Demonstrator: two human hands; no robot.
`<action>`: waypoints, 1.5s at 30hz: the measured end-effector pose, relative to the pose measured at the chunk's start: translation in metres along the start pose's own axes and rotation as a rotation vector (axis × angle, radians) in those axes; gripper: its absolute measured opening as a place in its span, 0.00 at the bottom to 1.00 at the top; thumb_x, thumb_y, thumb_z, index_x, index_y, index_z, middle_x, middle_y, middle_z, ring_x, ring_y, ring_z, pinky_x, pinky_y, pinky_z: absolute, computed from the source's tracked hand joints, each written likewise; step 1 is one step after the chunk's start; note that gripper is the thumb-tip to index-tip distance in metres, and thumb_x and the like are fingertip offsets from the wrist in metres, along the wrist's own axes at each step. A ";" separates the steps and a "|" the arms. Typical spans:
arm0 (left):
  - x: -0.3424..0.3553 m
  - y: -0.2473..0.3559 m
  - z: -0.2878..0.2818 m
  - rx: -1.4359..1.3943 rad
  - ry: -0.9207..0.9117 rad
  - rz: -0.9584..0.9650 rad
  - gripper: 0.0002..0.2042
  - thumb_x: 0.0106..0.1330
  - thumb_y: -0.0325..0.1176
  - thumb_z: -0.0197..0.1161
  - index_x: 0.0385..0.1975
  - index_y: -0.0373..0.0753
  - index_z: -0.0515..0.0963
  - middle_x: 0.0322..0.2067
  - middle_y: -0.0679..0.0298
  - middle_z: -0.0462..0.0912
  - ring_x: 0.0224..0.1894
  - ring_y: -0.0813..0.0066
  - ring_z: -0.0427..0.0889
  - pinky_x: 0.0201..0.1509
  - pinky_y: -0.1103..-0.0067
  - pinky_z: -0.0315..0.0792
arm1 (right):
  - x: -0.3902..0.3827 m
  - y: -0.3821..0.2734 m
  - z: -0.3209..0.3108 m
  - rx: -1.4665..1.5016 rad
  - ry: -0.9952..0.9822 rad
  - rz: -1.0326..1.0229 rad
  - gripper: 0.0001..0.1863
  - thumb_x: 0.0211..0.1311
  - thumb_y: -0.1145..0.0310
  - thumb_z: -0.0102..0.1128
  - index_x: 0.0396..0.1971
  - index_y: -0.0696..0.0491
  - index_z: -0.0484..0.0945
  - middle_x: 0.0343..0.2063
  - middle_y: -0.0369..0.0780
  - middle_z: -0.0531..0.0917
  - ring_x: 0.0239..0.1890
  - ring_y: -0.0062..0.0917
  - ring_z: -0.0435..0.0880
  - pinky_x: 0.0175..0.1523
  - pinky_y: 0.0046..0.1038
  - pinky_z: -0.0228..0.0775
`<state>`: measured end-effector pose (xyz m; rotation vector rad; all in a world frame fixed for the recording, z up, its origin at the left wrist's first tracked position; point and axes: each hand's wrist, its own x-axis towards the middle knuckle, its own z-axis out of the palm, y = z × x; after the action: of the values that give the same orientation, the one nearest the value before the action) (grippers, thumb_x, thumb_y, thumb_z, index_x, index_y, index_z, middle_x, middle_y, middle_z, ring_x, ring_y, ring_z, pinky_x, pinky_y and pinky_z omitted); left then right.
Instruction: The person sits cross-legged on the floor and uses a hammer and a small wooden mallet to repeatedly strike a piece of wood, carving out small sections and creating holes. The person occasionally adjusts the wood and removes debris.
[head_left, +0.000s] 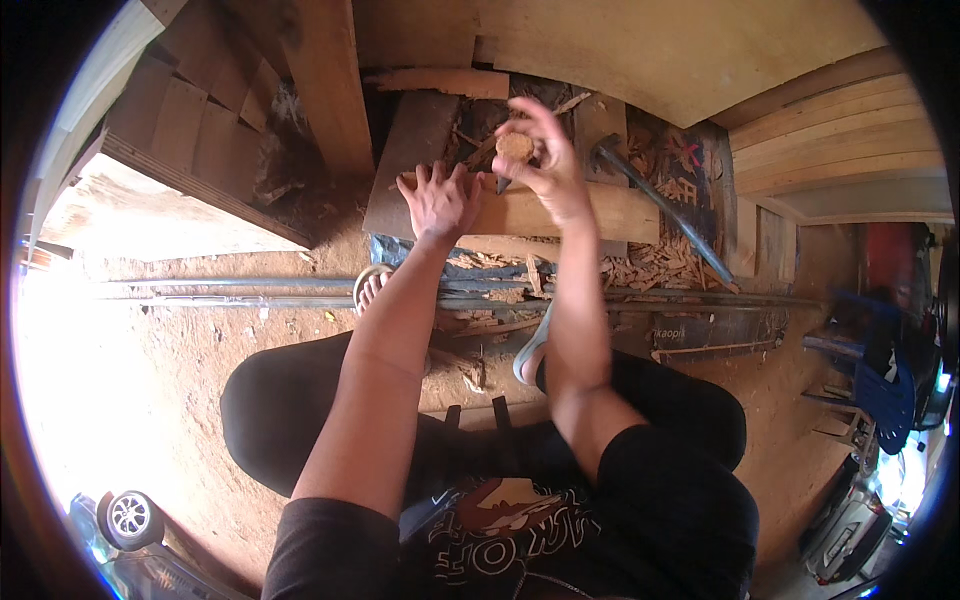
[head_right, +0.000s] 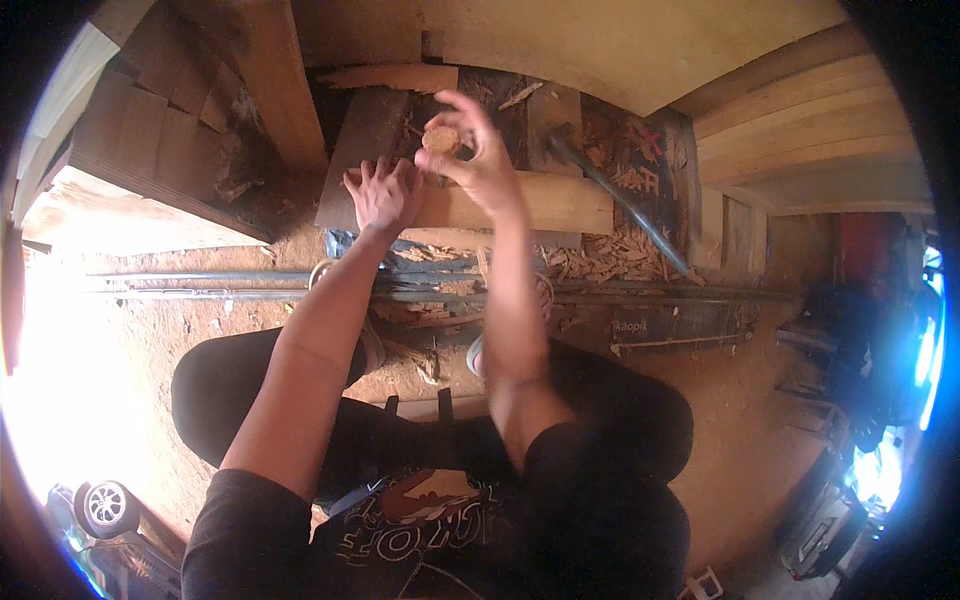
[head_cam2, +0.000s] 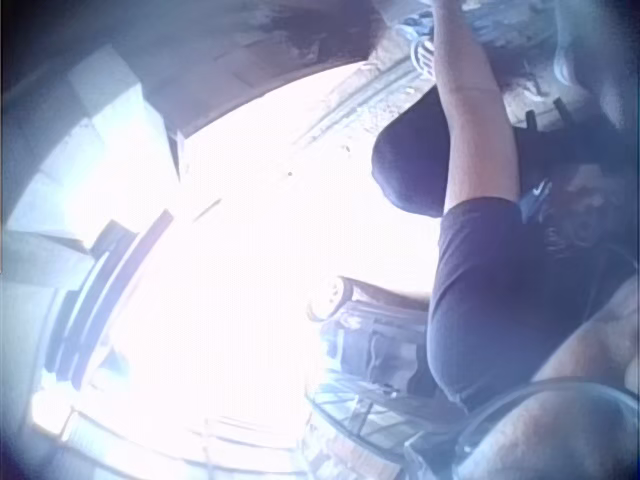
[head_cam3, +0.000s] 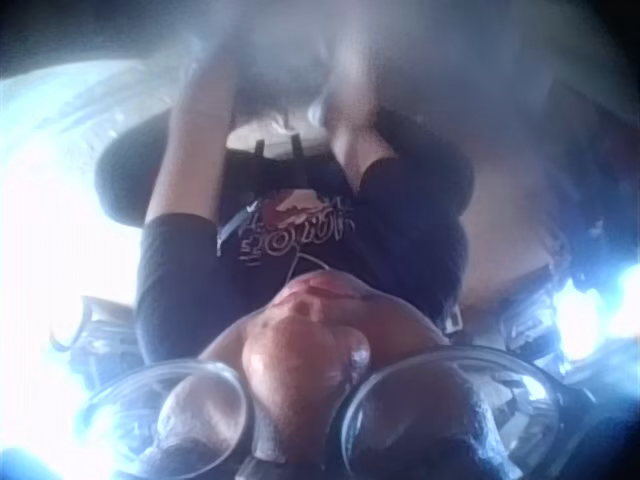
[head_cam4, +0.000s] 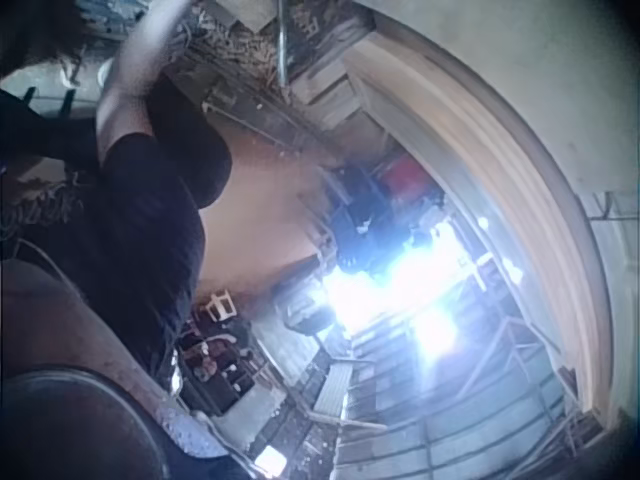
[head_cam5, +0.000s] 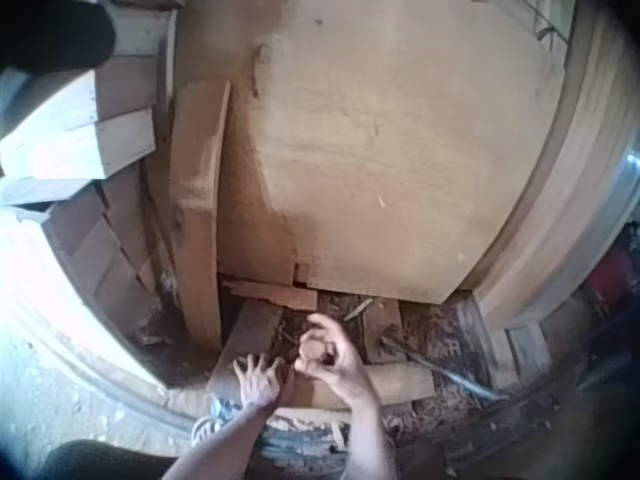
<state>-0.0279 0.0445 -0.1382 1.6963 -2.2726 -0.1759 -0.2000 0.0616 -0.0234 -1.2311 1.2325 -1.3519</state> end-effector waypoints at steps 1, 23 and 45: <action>-0.002 -0.001 0.002 0.001 0.009 -0.006 0.20 0.75 0.56 0.55 0.50 0.50 0.85 0.52 0.56 0.83 0.63 0.50 0.75 0.72 0.35 0.56 | -0.007 0.006 0.019 -0.063 0.234 -0.163 0.45 0.50 0.62 0.87 0.68 0.52 0.72 0.50 0.40 0.84 0.55 0.31 0.82 0.66 0.40 0.70; -0.002 0.000 0.002 -0.018 -0.008 -0.006 0.24 0.76 0.59 0.52 0.53 0.49 0.86 0.56 0.56 0.83 0.65 0.50 0.74 0.73 0.35 0.55 | 0.042 0.033 -0.040 0.307 -0.744 0.201 0.15 0.58 0.72 0.81 0.38 0.51 0.80 0.34 0.28 0.81 0.40 0.15 0.79 0.47 0.24 0.72; -0.001 -0.001 0.000 -0.027 -0.003 -0.017 0.26 0.75 0.59 0.54 0.53 0.44 0.84 0.55 0.56 0.84 0.64 0.52 0.74 0.73 0.37 0.55 | 0.003 0.020 0.007 0.236 0.044 -0.004 0.12 0.57 0.76 0.71 0.21 0.52 0.76 0.17 0.30 0.74 0.20 0.15 0.72 0.27 0.23 0.60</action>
<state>-0.0264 0.0451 -0.1388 1.7031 -2.2483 -0.2128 -0.1935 0.0565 -0.0431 -1.0434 1.0666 -1.4875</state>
